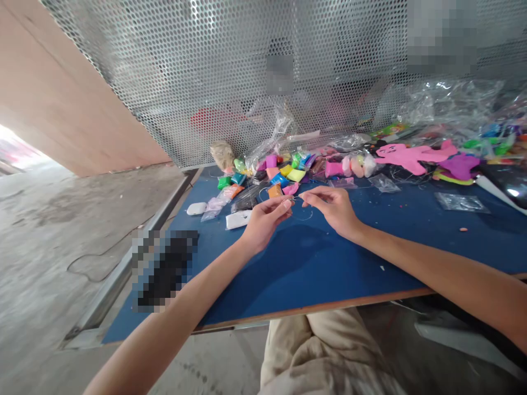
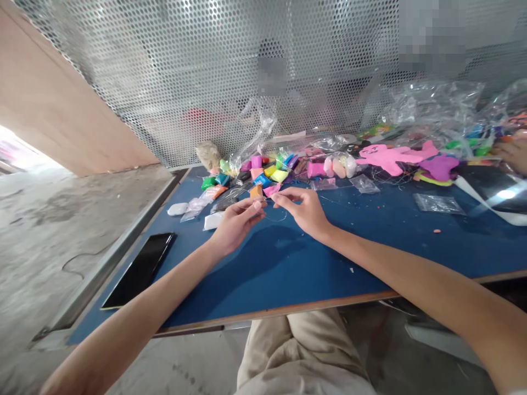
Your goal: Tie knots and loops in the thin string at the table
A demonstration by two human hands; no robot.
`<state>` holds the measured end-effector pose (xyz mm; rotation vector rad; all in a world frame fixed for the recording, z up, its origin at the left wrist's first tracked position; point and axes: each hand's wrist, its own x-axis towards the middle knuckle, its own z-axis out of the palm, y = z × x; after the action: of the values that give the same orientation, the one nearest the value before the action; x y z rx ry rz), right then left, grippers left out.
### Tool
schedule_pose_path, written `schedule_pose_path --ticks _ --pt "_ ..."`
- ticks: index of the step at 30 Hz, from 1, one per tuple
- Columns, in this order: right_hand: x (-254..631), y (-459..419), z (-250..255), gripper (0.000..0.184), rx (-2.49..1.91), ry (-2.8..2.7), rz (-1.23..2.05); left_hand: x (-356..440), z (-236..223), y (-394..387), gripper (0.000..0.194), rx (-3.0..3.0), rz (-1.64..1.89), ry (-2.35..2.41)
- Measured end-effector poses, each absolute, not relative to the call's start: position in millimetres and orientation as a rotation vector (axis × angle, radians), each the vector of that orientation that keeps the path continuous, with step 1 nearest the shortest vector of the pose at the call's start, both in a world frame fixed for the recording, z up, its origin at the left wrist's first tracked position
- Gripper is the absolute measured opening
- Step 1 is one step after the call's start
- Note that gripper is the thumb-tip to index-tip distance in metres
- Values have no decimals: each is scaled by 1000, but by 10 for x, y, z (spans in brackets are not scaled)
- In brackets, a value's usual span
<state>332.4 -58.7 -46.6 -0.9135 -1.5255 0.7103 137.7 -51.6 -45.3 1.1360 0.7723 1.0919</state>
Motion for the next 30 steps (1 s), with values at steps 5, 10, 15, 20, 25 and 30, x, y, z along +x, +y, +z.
schedule_pose_path --ticks 5,10,15,20,25,30 --pt "3297 -625 -465 24 -936 -1508 690 1421 -533 -509 32 1215 1168 811" --pt "3290 -628 -480 22 -863 -1516 792 1385 -518 -467 30 1318 1197 856" --pt "3317 -620 -465 23 -857 -1604 785 1369 -455 -491 34 1405 1183 890" --pt "3344 -585 -476 24 -861 -1682 772 1351 -421 -515 38 1525 1173 927" --pt "3450 -437 -530 29 -916 -1846 893 1244 -400 -387 35 1451 1389 901" --pt "3703 -252 -522 45 -806 -1640 1360 1035 -342 -197 30 1427 1499 899"
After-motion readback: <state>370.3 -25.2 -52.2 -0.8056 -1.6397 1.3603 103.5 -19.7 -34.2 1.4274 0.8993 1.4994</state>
